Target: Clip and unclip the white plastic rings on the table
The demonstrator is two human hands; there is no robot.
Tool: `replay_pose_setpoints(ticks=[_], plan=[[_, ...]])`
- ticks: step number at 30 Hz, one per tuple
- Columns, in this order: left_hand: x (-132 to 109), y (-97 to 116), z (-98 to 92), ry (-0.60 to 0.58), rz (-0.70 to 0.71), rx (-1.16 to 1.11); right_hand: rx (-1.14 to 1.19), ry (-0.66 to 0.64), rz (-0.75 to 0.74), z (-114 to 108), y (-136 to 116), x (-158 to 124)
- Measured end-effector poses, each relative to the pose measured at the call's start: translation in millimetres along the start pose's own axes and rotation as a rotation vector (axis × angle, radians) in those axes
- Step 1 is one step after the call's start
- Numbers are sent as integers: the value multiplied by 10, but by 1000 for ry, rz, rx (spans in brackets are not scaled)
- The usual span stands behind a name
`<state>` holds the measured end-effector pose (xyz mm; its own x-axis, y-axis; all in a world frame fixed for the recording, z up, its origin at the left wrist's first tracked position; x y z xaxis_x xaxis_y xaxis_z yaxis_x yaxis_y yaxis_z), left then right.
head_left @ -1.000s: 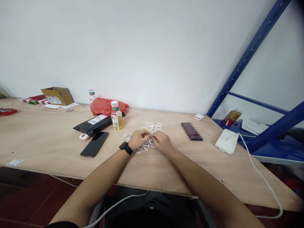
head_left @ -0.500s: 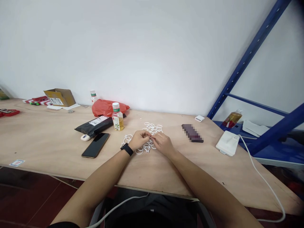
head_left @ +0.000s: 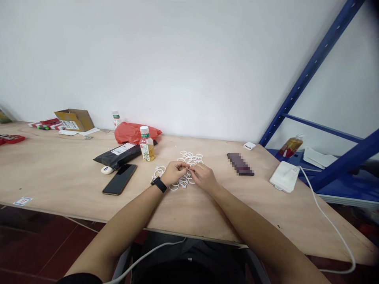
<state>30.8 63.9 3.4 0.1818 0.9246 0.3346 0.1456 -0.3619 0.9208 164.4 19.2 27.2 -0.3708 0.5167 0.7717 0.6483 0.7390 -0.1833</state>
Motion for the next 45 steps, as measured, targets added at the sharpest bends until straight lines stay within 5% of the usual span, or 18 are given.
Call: replay_pose_setpoints(ticks=[28,34,40,45], plan=[[6,69,23,14,62,0,30,-24,-18,58,-65,16],[12,98,47,-3,95,-5,137,19,54,55,-39,20],[83,23,-215,136,34,158,166,18,274,128,331,224],[133,-56,-298,42,8,421,-48,-353,214,598,584,466]])
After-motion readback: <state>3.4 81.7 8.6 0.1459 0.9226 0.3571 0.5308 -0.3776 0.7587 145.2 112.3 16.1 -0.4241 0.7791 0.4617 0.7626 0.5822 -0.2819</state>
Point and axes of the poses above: each hand's wrist, its own x-axis towards the middle knuckle, its own z-axis out of the palm, y = z × x, the point moved 7 cm from there along x, towards the middle knuckle, and after that the axes turned 5 degrees about y, right-handed, at the moved point
